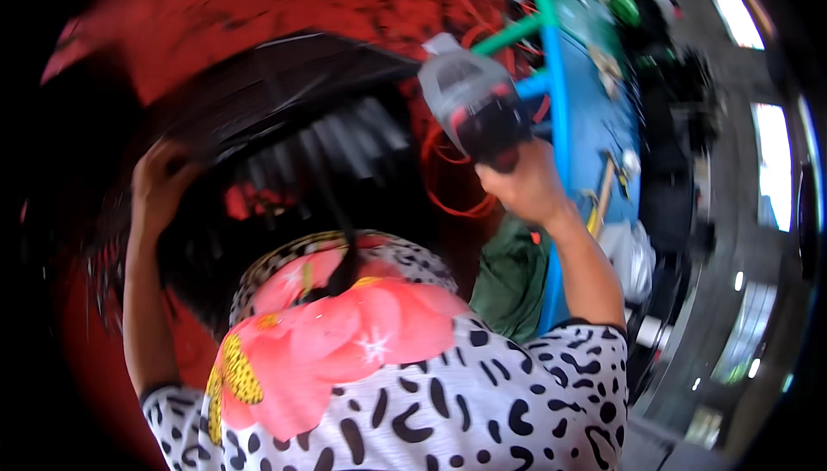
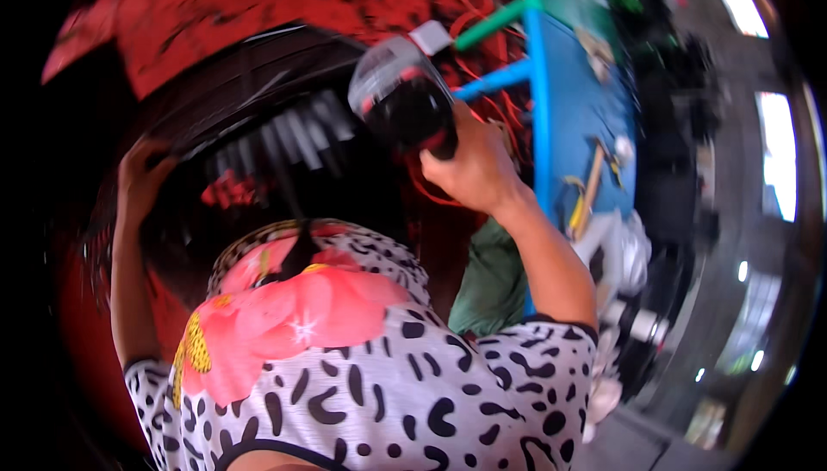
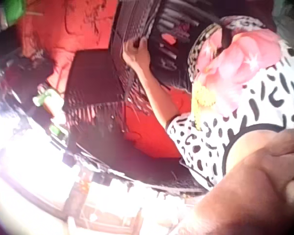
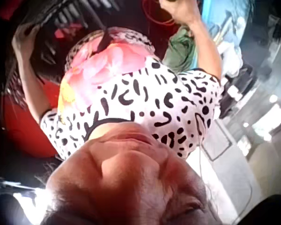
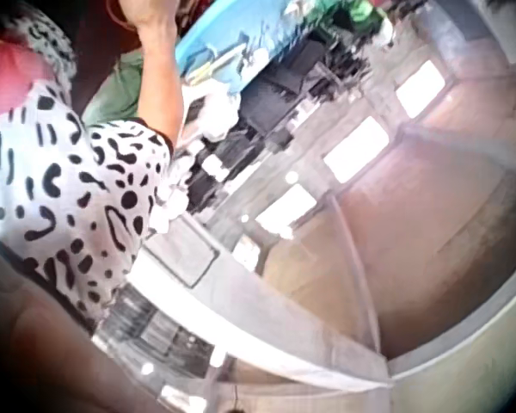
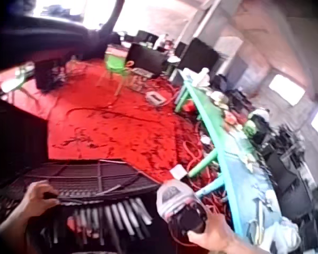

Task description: The person attaches black strips to a plastic mesh panel by hand and using a pneumatic stapler, occasionally using a hammer and pliers to secure or adjust the components.

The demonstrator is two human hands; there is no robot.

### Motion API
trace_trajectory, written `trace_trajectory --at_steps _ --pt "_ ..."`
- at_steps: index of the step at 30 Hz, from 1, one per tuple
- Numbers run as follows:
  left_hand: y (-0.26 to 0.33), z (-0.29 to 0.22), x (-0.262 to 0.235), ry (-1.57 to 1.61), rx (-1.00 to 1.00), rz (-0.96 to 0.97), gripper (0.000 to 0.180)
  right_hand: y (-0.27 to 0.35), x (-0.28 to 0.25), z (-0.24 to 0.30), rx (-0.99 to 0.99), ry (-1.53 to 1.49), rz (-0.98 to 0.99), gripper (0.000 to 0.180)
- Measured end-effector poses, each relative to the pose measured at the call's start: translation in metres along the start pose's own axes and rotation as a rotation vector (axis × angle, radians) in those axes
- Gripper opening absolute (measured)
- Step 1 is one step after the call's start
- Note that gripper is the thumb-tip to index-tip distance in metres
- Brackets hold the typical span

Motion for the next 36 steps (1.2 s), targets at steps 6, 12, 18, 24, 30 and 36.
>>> trace_trajectory --at_steps 6,12,18,24,30,36 --pt "-0.003 0.012 -0.004 -0.079 -0.012 0.010 0.017 0.004 -0.065 -0.070 0.191 0.060 -0.450 0.053" --pt "0.000 0.023 -0.016 -0.092 -0.067 0.070 0.017 -0.018 -0.127 -0.158 0.590 0.297 -0.464 0.063" --pt "0.003 0.023 -0.019 -0.080 -0.090 0.117 0.016 -0.038 -0.143 -0.243 0.807 0.399 -0.499 0.057" --pt "-0.004 0.020 -0.019 0.004 -0.167 0.179 0.016 -0.045 -0.168 -0.304 0.732 0.466 -0.575 0.073" --pt "0.001 0.019 -0.023 0.015 -0.151 0.181 0.014 -0.048 -0.158 -0.282 0.748 0.594 -0.580 0.066" --pt "0.008 0.022 -0.023 0.103 -0.262 0.193 0.012 -0.044 -0.077 -0.221 -0.131 0.437 -0.718 0.036"
Point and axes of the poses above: each hand's wrist, its own y-axis away from the middle knuckle, its own x-axis out of the palm, z = x × y, the point moved 3 cm from there along -y, towards the middle knuckle, and after that the axes turned 10 degrees about -y, right-handed, at the moved point
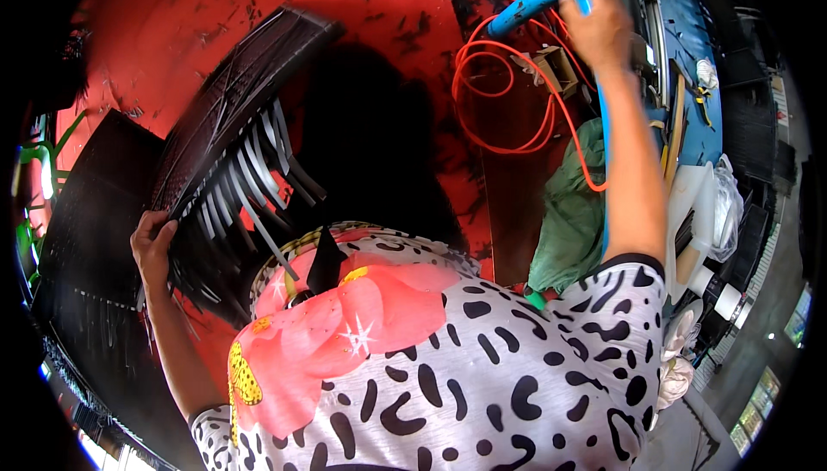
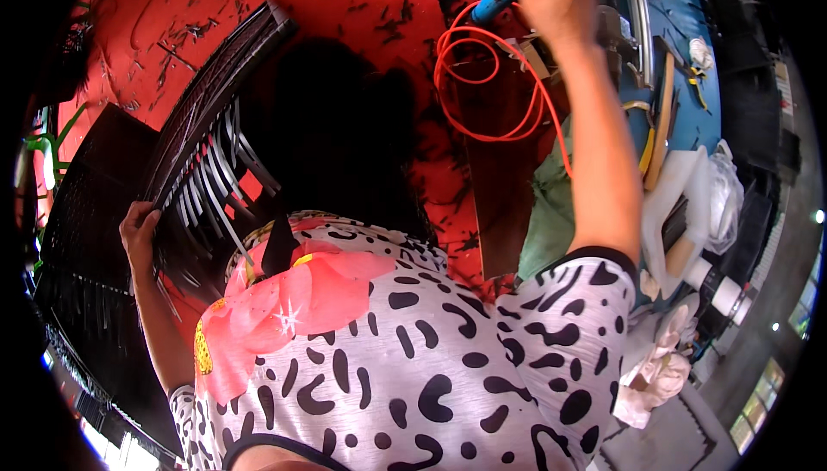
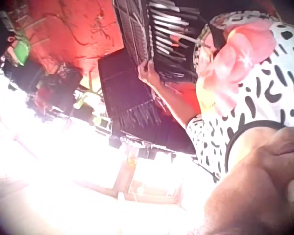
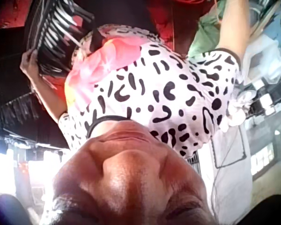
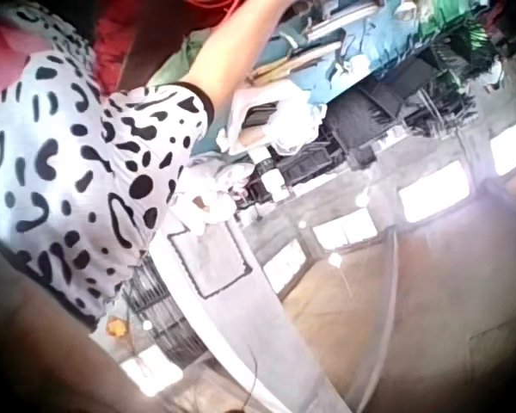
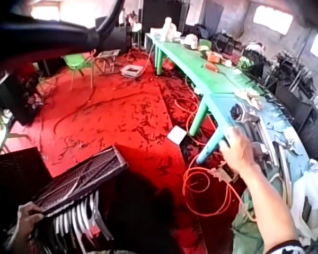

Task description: The person attaches black strips to a plastic mesh panel by hand and using a pneumatic stapler, occasionally using a hammer and pliers to secure or adjust the components.

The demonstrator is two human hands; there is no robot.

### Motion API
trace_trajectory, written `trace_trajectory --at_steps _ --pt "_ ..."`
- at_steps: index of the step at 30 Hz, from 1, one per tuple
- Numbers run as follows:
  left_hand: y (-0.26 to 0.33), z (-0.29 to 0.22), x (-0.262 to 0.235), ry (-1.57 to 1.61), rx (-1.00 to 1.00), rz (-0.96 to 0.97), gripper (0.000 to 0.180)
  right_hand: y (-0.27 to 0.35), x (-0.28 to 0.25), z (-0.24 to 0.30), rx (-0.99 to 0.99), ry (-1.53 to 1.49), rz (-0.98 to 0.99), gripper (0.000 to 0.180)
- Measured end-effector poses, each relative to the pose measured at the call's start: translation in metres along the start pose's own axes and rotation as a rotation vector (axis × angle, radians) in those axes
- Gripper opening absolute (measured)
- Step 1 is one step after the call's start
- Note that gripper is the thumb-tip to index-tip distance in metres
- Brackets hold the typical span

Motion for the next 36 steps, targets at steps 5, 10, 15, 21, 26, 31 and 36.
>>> trace_trajectory --at_steps 5,10,15,21,26,31,36 --pt "-0.005 -0.009 0.003 -0.010 -0.022 0.027 0.012 0.103 0.087 0.025 0.160 -0.325 0.417 0.025" --pt "-0.006 -0.008 0.001 -0.010 -0.055 0.059 0.011 0.223 0.173 -0.017 0.501 -0.330 0.853 0.023" --pt "-0.003 -0.018 -0.001 0.096 -0.128 0.089 0.013 0.302 0.221 -0.036 0.668 -0.172 1.025 0.024" --pt "-0.005 -0.006 -0.002 0.201 -0.212 0.145 0.021 0.300 0.245 -0.021 0.582 -0.268 1.023 0.023" --pt "0.009 0.043 -0.024 -0.063 -0.198 -0.029 0.040 0.332 0.277 -0.014 1.240 -0.782 0.939 0.022" --pt "-0.003 0.047 -0.028 0.047 -0.258 0.146 0.040 0.314 0.242 0.032 0.577 -0.441 0.939 0.021" --pt "-0.020 0.055 -0.023 0.070 -0.232 0.266 0.033 0.254 0.162 0.054 0.473 -0.682 0.371 0.020"
Point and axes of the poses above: each hand's wrist, its own y-axis away from the middle knuckle, its own x-axis out of the palm, z = x × y, the point moved 3 cm from there along -y, towards the middle knuckle, and after that the axes turned 10 degrees about -y, right-handed, at the moved point
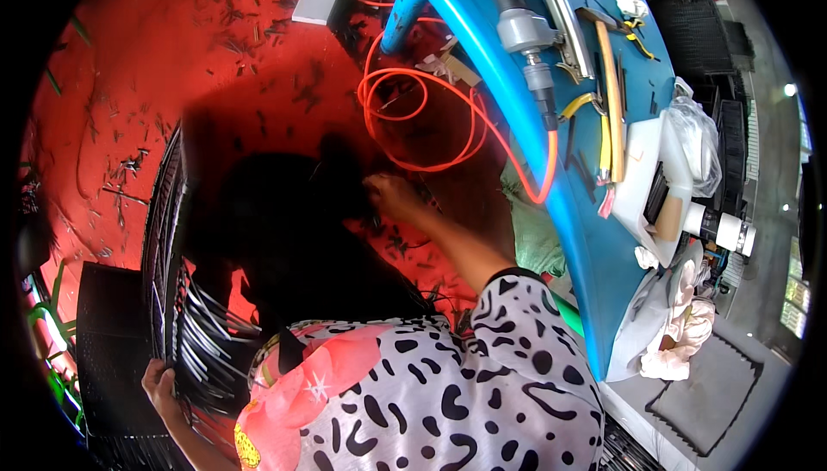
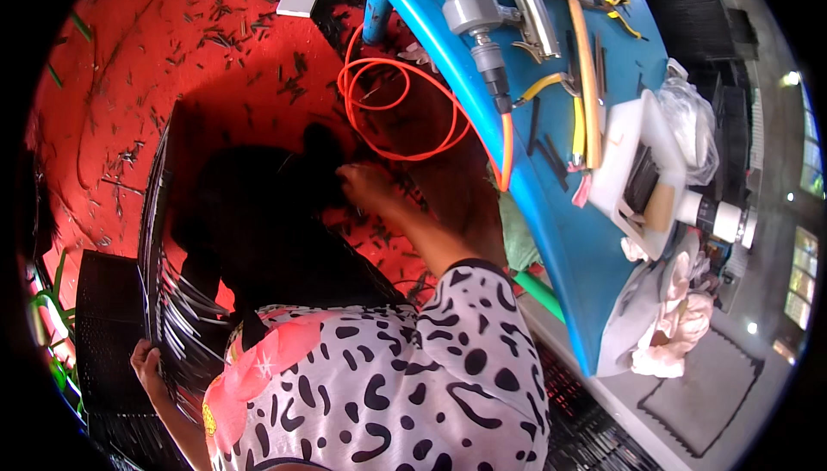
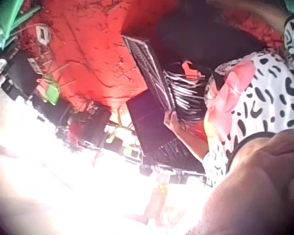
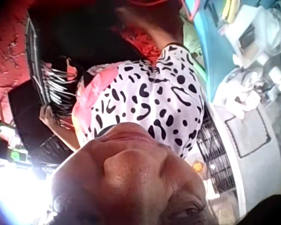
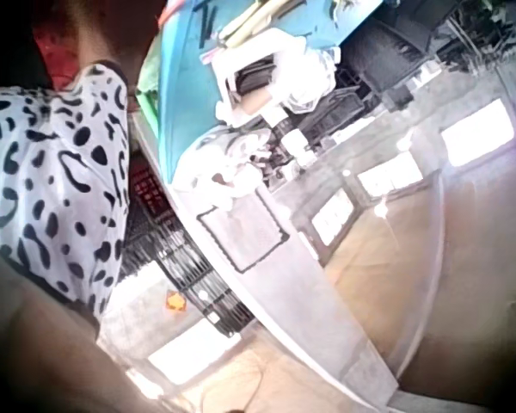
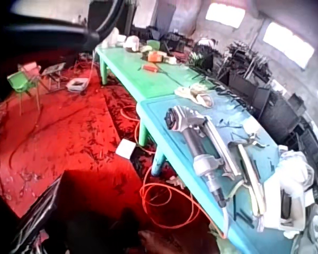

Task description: The person attaches black strips to a plastic mesh panel by hand and using a pneumatic stapler, occasionally using a hammer and pliers to secure or adjust the components.

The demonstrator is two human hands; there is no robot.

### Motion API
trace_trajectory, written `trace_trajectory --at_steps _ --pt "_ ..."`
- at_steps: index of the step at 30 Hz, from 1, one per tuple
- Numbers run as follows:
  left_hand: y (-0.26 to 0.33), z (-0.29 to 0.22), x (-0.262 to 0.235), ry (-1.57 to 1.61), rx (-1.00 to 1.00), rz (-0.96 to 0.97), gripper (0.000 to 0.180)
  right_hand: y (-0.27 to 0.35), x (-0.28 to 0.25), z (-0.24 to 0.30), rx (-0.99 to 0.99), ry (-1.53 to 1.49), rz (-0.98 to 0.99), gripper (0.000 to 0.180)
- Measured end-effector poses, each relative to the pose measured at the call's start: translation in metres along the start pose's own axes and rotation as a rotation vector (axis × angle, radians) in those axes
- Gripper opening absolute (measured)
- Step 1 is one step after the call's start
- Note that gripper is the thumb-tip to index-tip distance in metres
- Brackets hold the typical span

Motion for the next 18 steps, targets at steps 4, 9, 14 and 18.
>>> trace_trajectory --at_steps 4,9,14,18 --pt "-0.001 -0.034 0.020 -0.018 0.117 -0.018 0.021 -0.016 -0.108 0.156 -0.160 -0.322 -0.159 0.016" --pt "0.014 -0.045 0.026 0.004 0.128 -0.081 0.017 -0.035 -0.257 0.212 -0.186 0.302 -0.655 0.013" --pt "-0.003 -0.039 0.034 0.015 0.337 -0.158 0.014 -0.023 -0.373 0.115 0.423 0.980 -0.506 0.021" --pt "0.003 -0.038 0.039 0.031 0.294 -0.165 0.012 -0.023 -0.366 0.105 0.586 0.916 -0.449 0.025"
Point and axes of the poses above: each hand's wrist, its own y-axis away from the middle knuckle, its own x-axis out of the palm, z = x × y, the point moved 3 cm from there along -y, towards the middle knuckle, and after that the axes turned 10 degrees about -y, right-handed, at the moved point
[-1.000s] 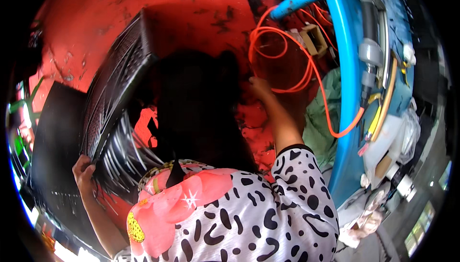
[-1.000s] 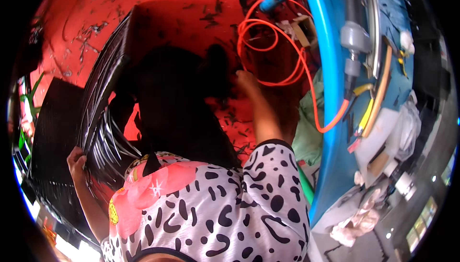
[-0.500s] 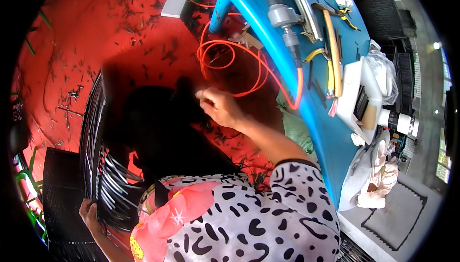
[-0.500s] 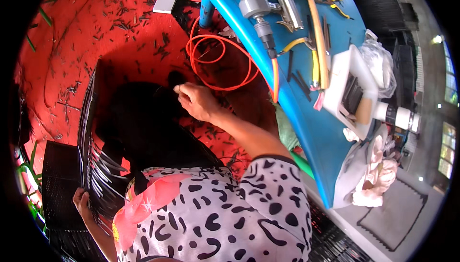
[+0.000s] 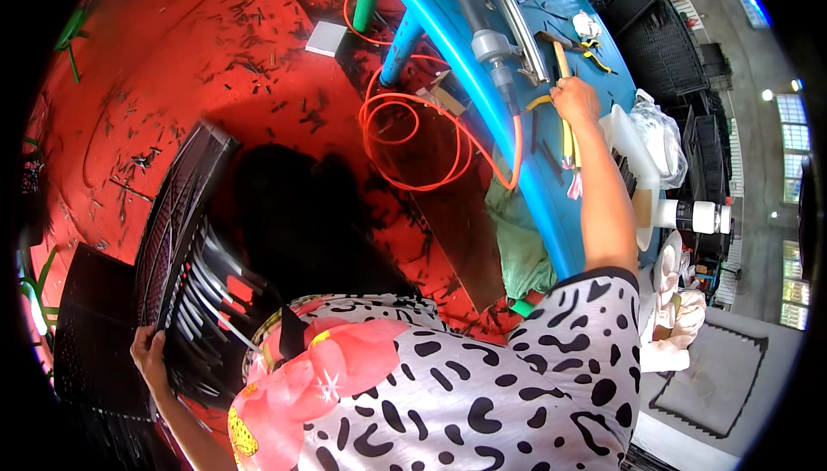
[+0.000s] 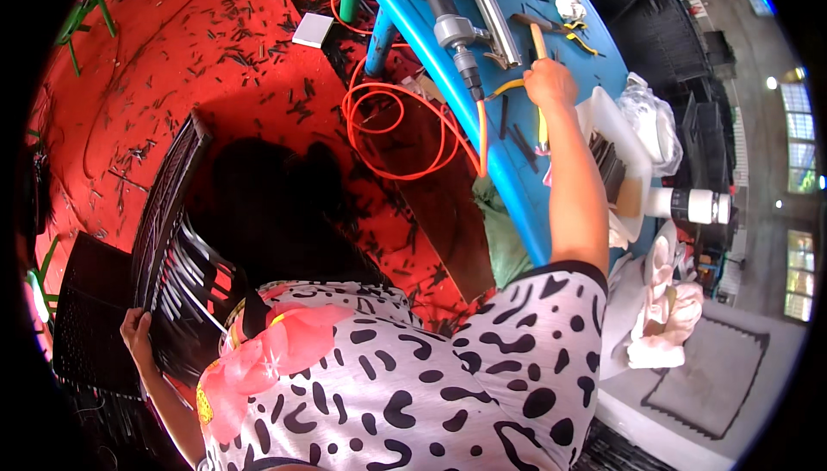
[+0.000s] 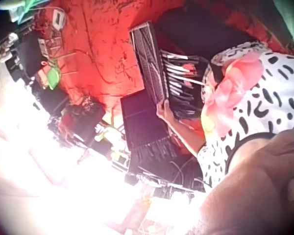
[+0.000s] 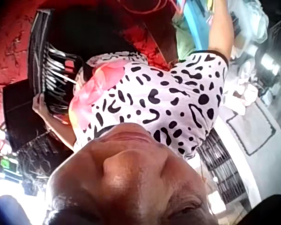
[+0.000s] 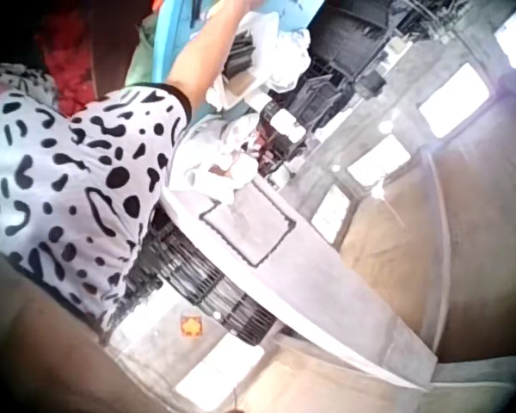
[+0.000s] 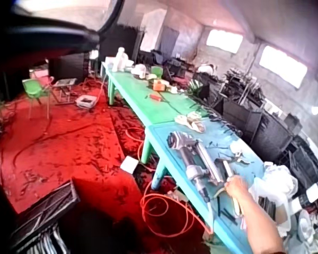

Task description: The person attaches black strips to a plastic mesh panel by hand and using a pneumatic stapler, occasionally using a hammer and pliers to secure or adjust the components.

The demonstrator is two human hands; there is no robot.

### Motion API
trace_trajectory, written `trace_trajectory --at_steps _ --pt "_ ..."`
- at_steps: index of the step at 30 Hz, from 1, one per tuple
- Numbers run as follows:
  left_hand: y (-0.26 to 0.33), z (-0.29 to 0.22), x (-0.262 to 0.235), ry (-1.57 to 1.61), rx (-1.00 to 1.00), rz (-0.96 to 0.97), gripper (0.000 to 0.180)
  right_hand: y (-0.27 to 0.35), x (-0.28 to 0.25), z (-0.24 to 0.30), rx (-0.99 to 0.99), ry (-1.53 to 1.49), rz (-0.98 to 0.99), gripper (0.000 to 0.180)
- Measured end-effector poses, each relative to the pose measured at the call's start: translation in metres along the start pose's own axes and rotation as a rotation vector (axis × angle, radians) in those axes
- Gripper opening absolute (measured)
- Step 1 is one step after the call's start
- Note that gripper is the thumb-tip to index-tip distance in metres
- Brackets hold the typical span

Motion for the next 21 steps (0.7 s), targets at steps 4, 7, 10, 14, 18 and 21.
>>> trace_trajectory --at_steps 4,7,10,14,18,21 --pt "-0.002 0.010 -0.001 -0.007 -0.017 0.007 0.011 -0.004 0.001 0.003 0.033 0.078 -0.011 0.028" --pt "-0.010 0.009 0.002 -0.064 0.038 -0.020 0.012 0.006 -0.011 0.010 -0.001 -0.012 0.007 0.029" --pt "-0.009 0.004 0.000 -0.131 0.107 -0.064 0.014 0.041 -0.014 0.021 -0.017 -0.046 0.198 0.030" --pt "0.010 0.015 -0.014 -0.232 0.138 -0.138 0.018 0.072 0.004 0.048 -0.237 -0.039 0.166 0.032" --pt "0.017 -0.016 0.002 -0.253 0.086 -0.177 0.020 0.069 0.032 0.022 -0.361 -0.254 0.136 0.033" --pt "-0.008 -0.033 0.010 -0.324 0.204 -0.149 0.030 0.079 0.025 -0.017 -0.555 -0.144 -0.021 0.031"
Point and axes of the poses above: each hand's wrist, its own y-axis away from the middle knuckle, its own x-axis out of the palm, z = x × y, the point moved 3 cm from there along -y, towards the middle knuckle, and after that the axes turned 10 degrees about -y, right-handed, at the moved point
